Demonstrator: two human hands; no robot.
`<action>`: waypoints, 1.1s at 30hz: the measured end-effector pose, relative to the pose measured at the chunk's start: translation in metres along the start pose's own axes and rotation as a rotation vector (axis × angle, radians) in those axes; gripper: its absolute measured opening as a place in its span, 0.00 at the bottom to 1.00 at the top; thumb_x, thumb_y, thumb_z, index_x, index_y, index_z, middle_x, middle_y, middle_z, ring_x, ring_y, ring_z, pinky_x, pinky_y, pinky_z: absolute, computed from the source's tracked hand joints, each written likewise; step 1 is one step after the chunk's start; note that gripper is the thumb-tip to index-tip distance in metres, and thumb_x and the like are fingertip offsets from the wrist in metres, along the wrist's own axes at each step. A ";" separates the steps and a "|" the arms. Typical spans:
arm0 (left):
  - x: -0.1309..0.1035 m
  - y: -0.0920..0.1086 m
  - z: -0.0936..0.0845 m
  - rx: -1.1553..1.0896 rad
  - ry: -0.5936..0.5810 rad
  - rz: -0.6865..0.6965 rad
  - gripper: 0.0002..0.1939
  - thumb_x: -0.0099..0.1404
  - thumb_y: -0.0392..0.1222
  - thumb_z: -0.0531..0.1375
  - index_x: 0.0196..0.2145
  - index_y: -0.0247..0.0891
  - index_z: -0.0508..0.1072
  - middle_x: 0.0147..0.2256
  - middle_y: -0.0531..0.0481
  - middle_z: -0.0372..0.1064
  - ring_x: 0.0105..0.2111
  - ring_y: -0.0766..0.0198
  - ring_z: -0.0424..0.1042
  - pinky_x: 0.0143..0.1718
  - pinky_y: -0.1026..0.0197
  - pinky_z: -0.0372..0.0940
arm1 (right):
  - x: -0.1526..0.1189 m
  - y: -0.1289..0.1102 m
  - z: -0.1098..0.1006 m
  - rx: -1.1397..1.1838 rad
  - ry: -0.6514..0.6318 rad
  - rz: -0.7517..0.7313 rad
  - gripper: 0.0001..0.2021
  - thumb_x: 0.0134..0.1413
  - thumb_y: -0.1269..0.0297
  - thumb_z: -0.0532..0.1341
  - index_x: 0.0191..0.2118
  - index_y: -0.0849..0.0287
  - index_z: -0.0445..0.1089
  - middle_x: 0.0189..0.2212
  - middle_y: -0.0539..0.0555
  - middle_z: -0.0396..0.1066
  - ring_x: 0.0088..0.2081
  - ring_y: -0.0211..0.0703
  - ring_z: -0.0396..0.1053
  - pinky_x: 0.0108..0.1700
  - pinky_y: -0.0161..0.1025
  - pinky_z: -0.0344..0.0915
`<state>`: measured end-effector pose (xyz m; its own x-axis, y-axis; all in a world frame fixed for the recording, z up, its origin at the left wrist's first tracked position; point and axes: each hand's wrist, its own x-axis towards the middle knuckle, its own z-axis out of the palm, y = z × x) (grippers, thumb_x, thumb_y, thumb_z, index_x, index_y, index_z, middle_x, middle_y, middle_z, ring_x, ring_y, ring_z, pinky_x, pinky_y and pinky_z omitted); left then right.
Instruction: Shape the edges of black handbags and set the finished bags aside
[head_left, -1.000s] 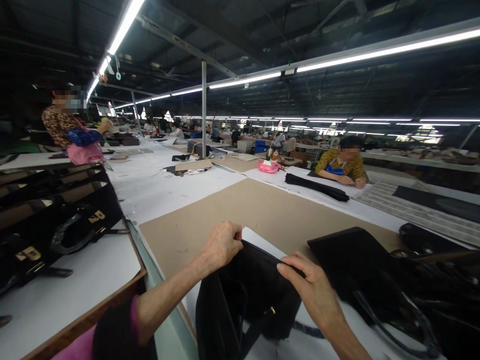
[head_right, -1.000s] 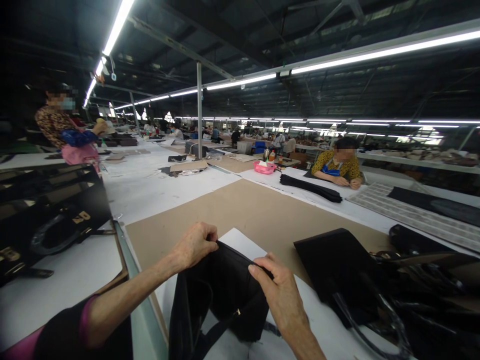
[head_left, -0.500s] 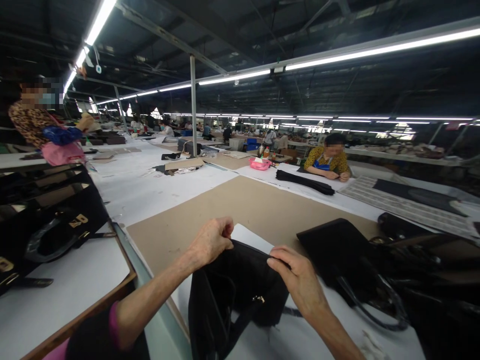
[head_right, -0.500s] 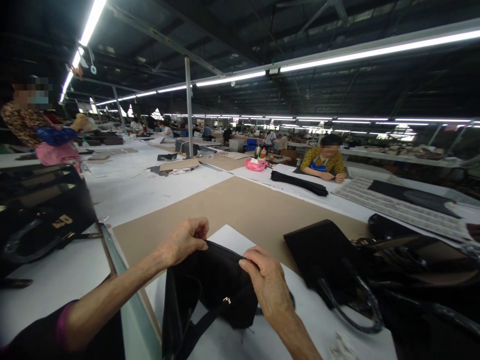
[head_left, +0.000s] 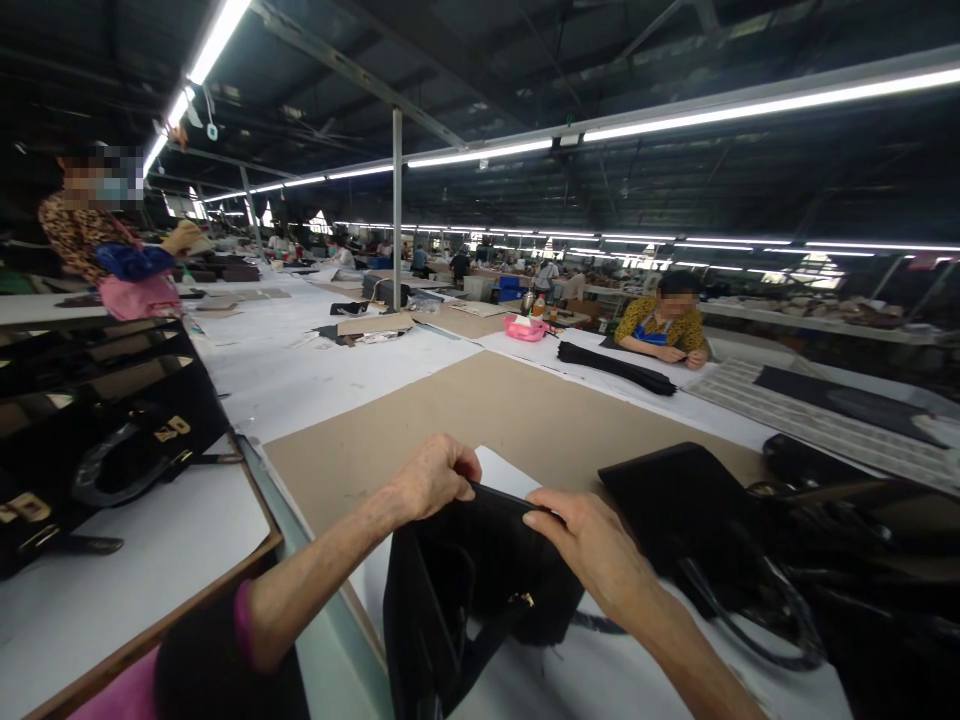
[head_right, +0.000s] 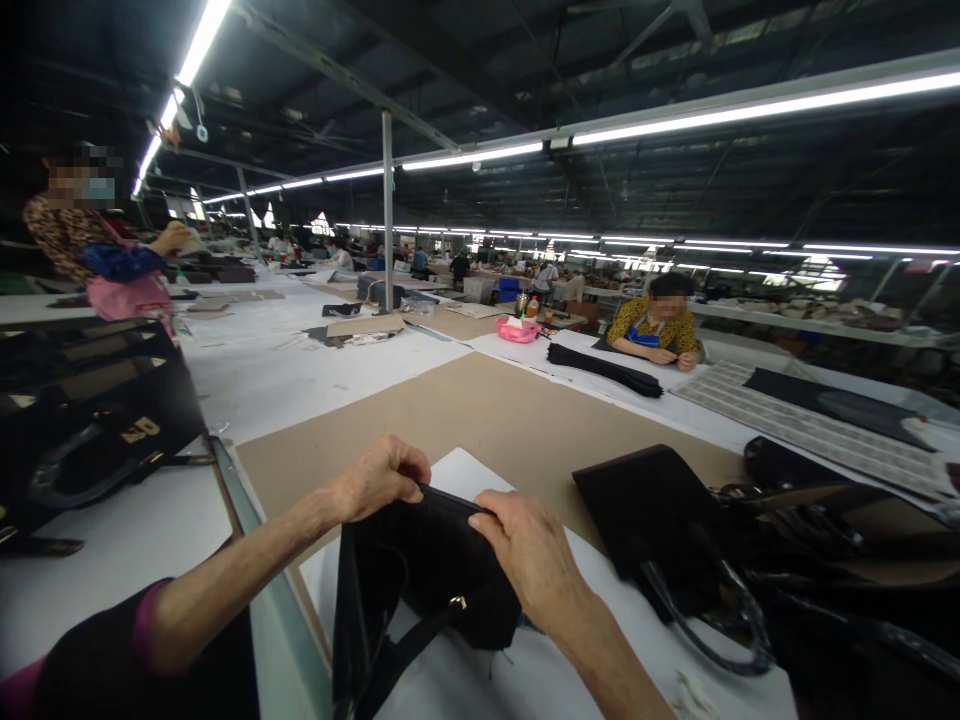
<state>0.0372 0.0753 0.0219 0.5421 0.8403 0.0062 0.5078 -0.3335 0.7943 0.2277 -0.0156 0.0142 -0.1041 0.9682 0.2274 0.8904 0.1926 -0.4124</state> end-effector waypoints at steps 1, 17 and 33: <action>0.000 -0.001 0.000 -0.006 -0.005 0.002 0.04 0.44 0.32 0.58 0.22 0.34 0.71 0.19 0.56 0.63 0.21 0.70 0.60 0.22 0.68 0.53 | 0.003 -0.003 -0.002 0.027 -0.049 0.008 0.10 0.53 0.63 0.51 0.24 0.55 0.64 0.20 0.46 0.62 0.25 0.36 0.59 0.28 0.33 0.52; 0.001 -0.006 -0.002 -0.106 -0.038 0.016 0.09 0.40 0.29 0.59 0.25 0.34 0.69 0.17 0.59 0.60 0.18 0.71 0.58 0.19 0.68 0.52 | 0.008 -0.021 0.001 -0.236 -0.070 0.006 0.18 0.54 0.57 0.51 0.18 0.59 0.61 0.15 0.47 0.59 0.21 0.34 0.55 0.25 0.33 0.46; -0.011 -0.012 -0.006 -0.084 0.005 0.182 0.14 0.44 0.28 0.55 0.32 0.37 0.65 0.21 0.58 0.64 0.21 0.71 0.60 0.22 0.69 0.54 | 0.050 -0.053 0.019 -0.223 -0.279 -0.121 0.11 0.53 0.62 0.53 0.26 0.59 0.69 0.22 0.49 0.66 0.25 0.36 0.63 0.25 0.32 0.49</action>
<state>0.0213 0.0728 0.0153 0.6166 0.7714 0.1573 0.3436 -0.4435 0.8278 0.1669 0.0255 0.0311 -0.3036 0.9528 0.0007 0.9358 0.2983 -0.1882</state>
